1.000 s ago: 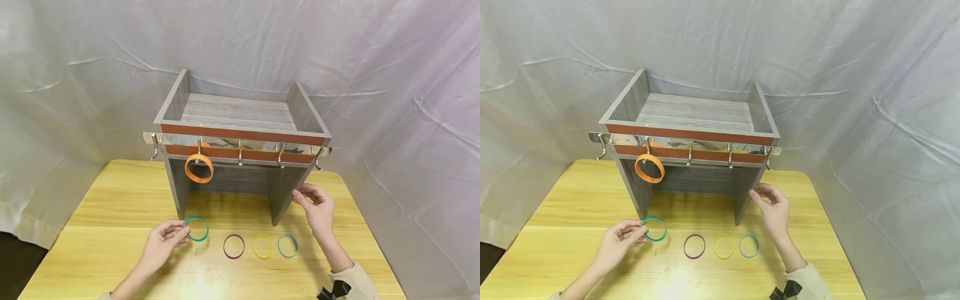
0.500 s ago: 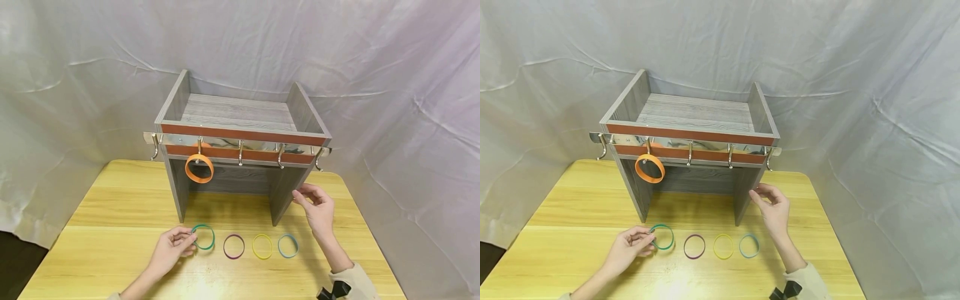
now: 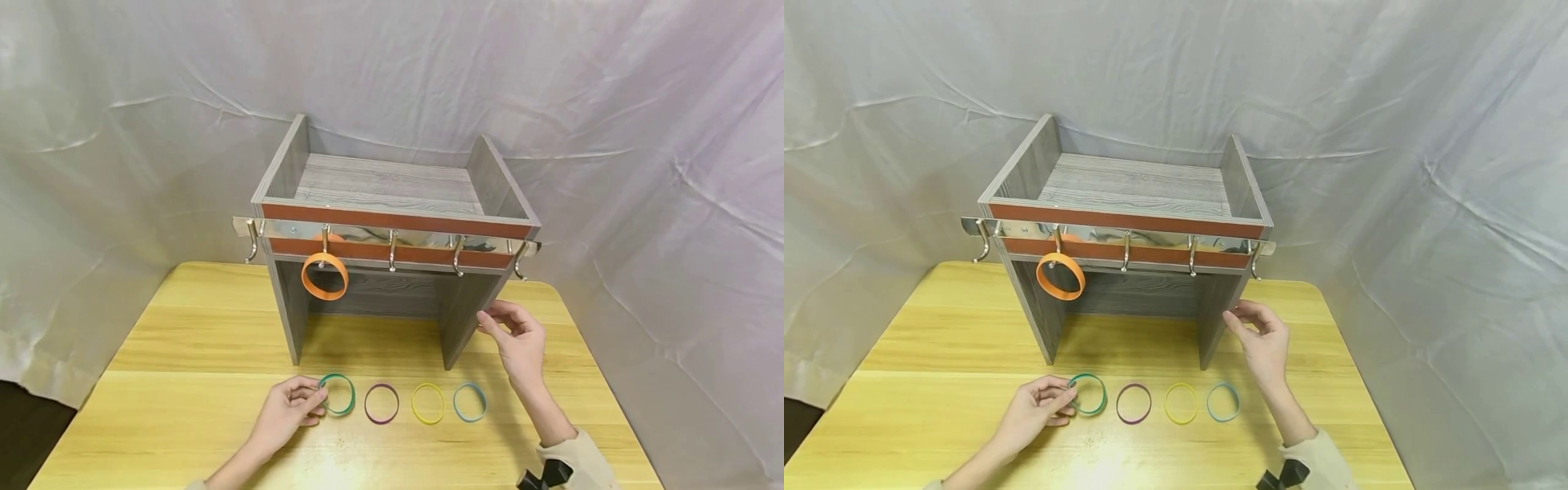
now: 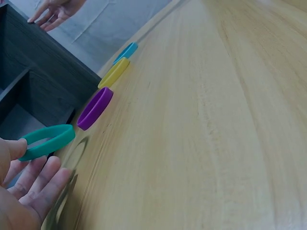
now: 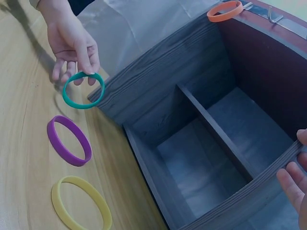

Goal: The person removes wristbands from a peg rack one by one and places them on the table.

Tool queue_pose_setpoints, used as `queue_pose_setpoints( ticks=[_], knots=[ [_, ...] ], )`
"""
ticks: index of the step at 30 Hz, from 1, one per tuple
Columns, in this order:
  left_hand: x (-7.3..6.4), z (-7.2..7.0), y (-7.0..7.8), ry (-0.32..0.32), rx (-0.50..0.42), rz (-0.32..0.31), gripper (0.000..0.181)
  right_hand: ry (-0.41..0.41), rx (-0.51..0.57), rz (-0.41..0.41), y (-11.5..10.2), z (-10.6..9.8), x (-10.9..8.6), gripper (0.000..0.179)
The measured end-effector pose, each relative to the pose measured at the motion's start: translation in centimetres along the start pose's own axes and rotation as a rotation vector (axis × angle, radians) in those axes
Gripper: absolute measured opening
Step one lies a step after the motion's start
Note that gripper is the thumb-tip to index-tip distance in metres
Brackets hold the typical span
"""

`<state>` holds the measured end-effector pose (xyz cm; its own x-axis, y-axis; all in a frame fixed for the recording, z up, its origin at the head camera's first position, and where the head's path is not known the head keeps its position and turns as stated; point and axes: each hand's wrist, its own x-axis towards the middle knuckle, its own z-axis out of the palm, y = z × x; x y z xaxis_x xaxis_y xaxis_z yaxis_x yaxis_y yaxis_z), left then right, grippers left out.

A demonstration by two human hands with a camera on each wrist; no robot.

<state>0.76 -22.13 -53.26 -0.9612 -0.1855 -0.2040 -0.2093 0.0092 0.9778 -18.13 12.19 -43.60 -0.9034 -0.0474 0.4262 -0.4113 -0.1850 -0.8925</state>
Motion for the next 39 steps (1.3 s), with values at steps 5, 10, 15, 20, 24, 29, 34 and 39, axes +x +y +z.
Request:
queue_pose_setpoints(
  ticks=[5,10,15,20,24,29,34,39],
  knots=[
    [0.09,0.20,-0.16,-0.035,0.005,0.006,0.041,0.004,-0.004,0.004,-0.02,-0.05,0.00,0.019],
    [0.16,0.39,-0.28,-0.054,-0.007,-0.005,0.042,0.002,0.001,0.003,-0.04,-0.04,0.02,0.019],
    [0.19,0.54,-0.39,-0.059,0.010,-0.017,0.040,0.002,0.005,0.007,-0.07,-0.01,-0.04,0.018],
    [0.15,0.62,-0.45,-0.083,0.019,-0.023,0.038,0.006,0.009,0.011,-0.13,0.03,-0.09,0.018],
    [0.17,0.53,-0.53,-0.104,0.020,-0.026,0.040,0.010,0.016,0.010,-0.14,0.05,-0.11,0.018],
    [0.25,0.43,-0.66,-0.116,0.023,-0.042,0.044,0.008,0.012,0.010,-0.15,0.02,-0.12,0.018],
    [0.30,0.47,-0.61,-0.099,0.051,-0.065,0.043,0.009,0.000,0.016,-0.17,-0.03,-0.07,0.019],
    [0.27,0.46,-0.55,-0.099,0.103,-0.070,0.044,0.002,-0.015,0.021,-0.13,-0.07,-0.01,0.019]
  ],
)
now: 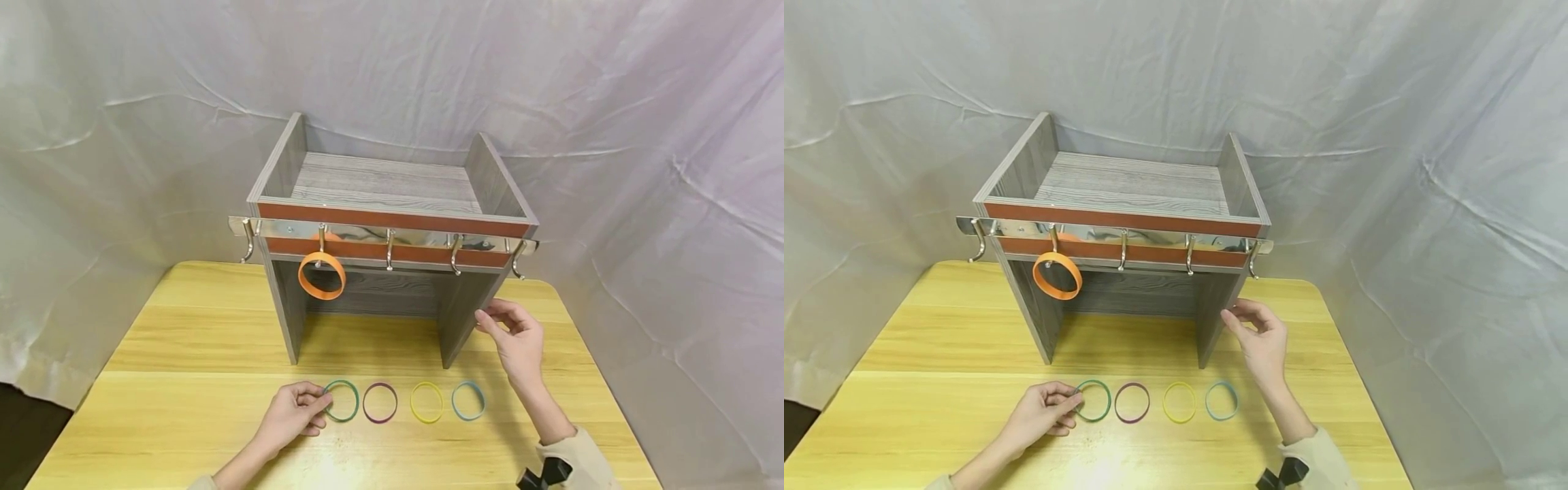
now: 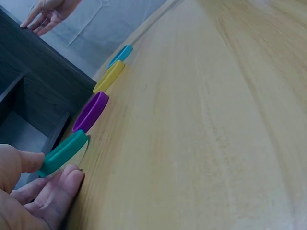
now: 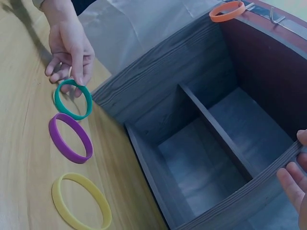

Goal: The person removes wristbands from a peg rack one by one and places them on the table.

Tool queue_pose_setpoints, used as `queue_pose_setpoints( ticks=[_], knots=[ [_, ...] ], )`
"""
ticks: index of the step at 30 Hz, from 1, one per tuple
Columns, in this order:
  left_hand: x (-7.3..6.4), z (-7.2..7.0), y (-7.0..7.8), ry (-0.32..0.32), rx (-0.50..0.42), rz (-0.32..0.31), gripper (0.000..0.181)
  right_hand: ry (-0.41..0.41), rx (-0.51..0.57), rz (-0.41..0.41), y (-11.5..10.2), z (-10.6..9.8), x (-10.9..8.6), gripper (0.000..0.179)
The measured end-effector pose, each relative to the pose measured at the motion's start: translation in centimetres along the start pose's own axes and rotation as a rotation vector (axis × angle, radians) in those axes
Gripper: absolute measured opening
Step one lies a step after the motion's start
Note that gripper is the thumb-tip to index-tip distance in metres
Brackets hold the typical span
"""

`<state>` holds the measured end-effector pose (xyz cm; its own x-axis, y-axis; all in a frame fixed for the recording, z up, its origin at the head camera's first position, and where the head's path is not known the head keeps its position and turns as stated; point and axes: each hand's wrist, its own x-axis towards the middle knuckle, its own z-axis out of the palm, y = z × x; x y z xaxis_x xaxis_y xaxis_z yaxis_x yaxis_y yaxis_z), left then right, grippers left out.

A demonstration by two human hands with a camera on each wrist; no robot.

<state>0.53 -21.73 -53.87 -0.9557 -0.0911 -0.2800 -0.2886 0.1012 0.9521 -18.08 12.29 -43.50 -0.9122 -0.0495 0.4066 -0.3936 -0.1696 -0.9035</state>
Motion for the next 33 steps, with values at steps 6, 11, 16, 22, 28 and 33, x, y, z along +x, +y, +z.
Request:
queue_pose_setpoints(
  ticks=[6,11,16,22,28,33],
  knots=[
    [-0.1,-0.4,-0.1,-0.023,0.042,-0.017,0.044,-0.002,-0.004,0.005,0.1,-0.1,0.0,0.019],
    [-0.3,-0.8,-0.1,-0.027,0.047,-0.042,0.045,-0.003,-0.008,0.007,0.1,-0.1,0.0,0.019],
    [-0.7,-1.5,0.1,-0.014,0.061,-0.050,0.044,-0.002,-0.013,0.014,-0.1,0.0,0.1,0.019],
    [-1.0,-2.5,0.9,0.039,0.069,-0.052,0.043,0.004,-0.015,0.023,-0.2,0.0,0.0,0.019],
    [-1.0,-3.6,1.7,0.129,0.062,-0.059,0.045,0.006,-0.013,0.028,-0.3,0.1,0.0,0.019],
    [-1.0,-4.2,2.6,0.187,0.043,-0.052,0.045,0.005,-0.014,0.025,-0.2,0.1,0.0,0.019]
  ],
)
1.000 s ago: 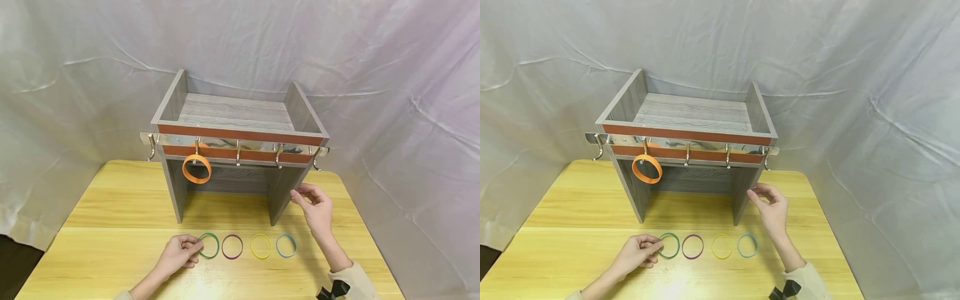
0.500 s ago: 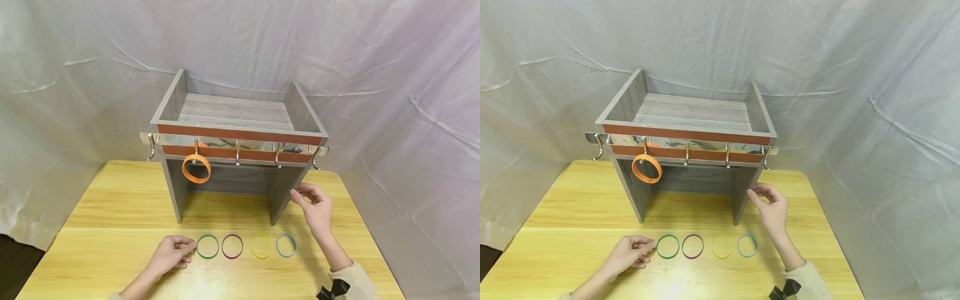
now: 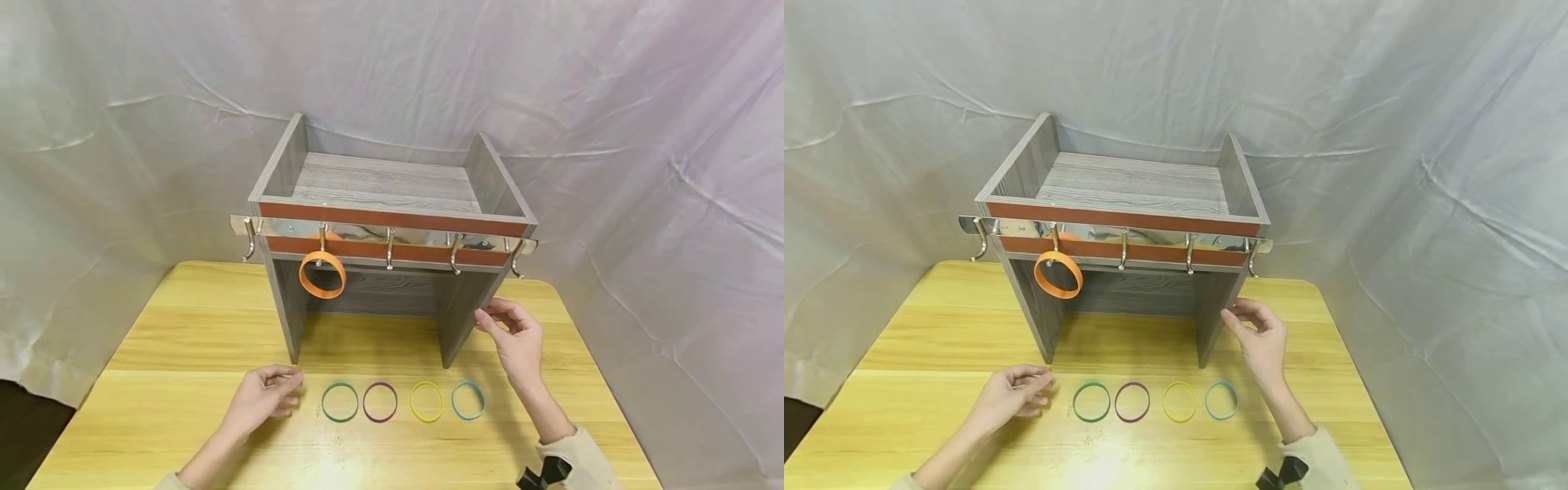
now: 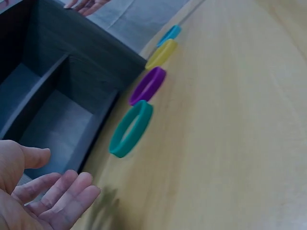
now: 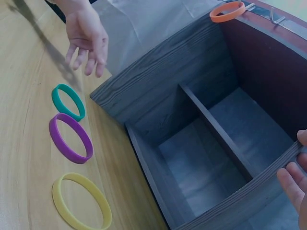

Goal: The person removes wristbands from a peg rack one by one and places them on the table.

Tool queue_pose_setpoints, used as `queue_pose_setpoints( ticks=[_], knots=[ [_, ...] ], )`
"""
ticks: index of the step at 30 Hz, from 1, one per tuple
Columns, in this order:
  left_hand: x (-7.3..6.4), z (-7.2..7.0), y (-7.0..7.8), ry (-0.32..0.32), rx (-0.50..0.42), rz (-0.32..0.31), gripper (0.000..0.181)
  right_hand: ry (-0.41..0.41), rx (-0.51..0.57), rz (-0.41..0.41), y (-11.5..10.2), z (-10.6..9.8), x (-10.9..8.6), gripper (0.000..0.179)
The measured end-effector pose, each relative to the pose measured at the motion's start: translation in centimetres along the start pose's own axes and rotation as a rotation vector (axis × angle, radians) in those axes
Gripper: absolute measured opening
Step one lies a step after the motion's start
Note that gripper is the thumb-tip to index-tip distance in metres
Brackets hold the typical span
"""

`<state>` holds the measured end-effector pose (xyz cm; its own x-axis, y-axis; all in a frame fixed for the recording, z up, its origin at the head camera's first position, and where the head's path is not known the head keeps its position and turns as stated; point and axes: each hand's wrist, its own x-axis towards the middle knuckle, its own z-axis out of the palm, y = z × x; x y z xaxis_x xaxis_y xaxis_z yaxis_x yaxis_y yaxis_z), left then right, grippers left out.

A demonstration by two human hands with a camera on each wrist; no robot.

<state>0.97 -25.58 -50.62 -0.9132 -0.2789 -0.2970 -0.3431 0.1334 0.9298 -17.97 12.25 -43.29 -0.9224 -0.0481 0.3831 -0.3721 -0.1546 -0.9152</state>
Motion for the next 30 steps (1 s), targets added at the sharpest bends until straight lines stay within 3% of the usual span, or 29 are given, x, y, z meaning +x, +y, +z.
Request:
queue_pose_setpoints(
  ticks=[7,18,25,30],
  knots=[
    [0.1,-1.0,1.2,0.045,0.014,0.064,0.044,0.000,0.006,-0.003,0.1,0.0,0.0,0.019],
    [-0.1,-2.2,3.7,0.034,-0.033,0.149,0.046,-0.005,0.010,-0.012,0.1,-0.1,0.0,0.019],
    [-0.2,-3.3,6.1,0.042,-0.110,0.293,0.042,-0.005,0.012,-0.012,0.2,-0.1,0.0,0.018],
    [-0.3,-3.9,7.7,0.027,-0.114,0.389,0.039,-0.002,0.015,-0.011,0.2,-0.1,0.0,0.018]
  ],
)
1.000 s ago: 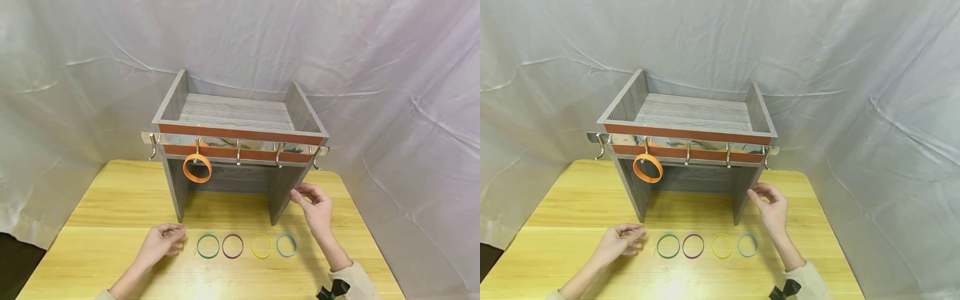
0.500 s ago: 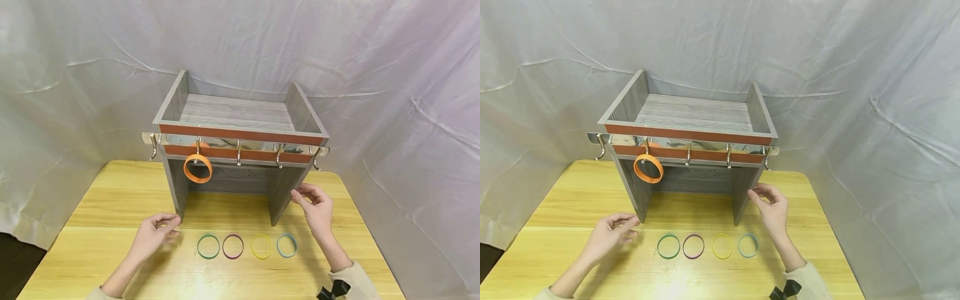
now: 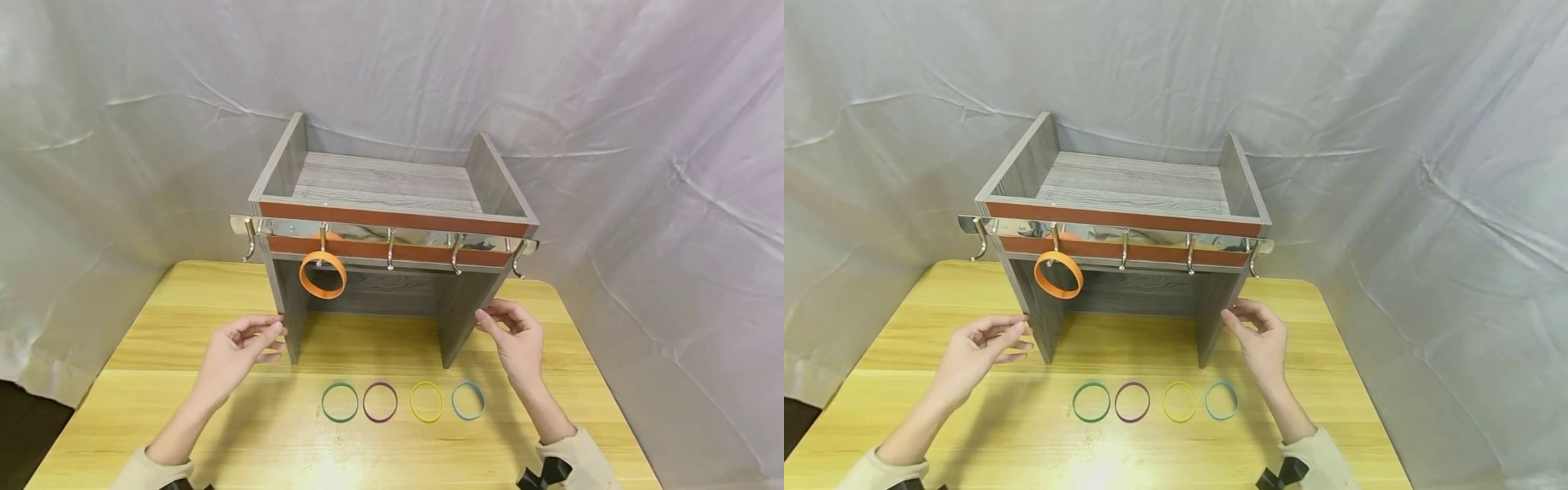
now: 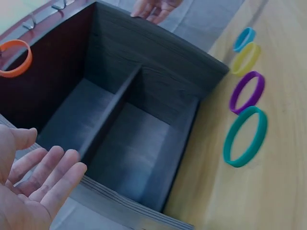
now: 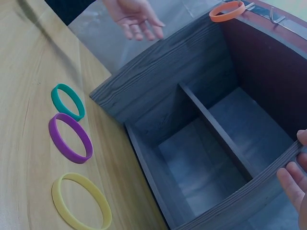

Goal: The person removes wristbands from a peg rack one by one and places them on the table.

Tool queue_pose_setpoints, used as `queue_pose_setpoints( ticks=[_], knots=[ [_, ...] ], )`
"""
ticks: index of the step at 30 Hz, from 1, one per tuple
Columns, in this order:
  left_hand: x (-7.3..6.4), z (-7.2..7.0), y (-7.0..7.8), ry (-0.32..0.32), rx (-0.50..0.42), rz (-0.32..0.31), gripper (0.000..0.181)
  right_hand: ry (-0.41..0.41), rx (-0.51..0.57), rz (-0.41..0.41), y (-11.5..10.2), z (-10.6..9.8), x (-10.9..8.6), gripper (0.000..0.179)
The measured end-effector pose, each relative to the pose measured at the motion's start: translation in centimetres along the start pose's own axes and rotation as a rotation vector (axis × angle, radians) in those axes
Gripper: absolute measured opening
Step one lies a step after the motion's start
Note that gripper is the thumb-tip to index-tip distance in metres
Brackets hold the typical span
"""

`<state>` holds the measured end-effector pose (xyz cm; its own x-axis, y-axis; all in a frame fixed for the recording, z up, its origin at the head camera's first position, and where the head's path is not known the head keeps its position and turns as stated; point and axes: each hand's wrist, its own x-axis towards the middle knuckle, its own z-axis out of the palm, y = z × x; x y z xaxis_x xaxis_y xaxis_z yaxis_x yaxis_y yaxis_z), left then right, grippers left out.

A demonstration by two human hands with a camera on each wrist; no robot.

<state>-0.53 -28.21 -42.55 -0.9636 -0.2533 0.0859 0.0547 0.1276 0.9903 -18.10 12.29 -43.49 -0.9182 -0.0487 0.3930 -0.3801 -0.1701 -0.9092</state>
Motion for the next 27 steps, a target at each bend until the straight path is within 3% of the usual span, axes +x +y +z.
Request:
queue_pose_setpoints(
  ticks=[14,27],
  knots=[
    [1.5,0.3,4.1,-0.040,-0.072,0.204,0.017,-0.004,0.003,-0.018,0.1,0.0,0.0,0.017],
    [2.8,0.5,5.9,-0.012,-0.023,0.252,0.029,-0.011,-0.006,-0.024,-0.1,0.0,0.1,0.018]
  ],
)
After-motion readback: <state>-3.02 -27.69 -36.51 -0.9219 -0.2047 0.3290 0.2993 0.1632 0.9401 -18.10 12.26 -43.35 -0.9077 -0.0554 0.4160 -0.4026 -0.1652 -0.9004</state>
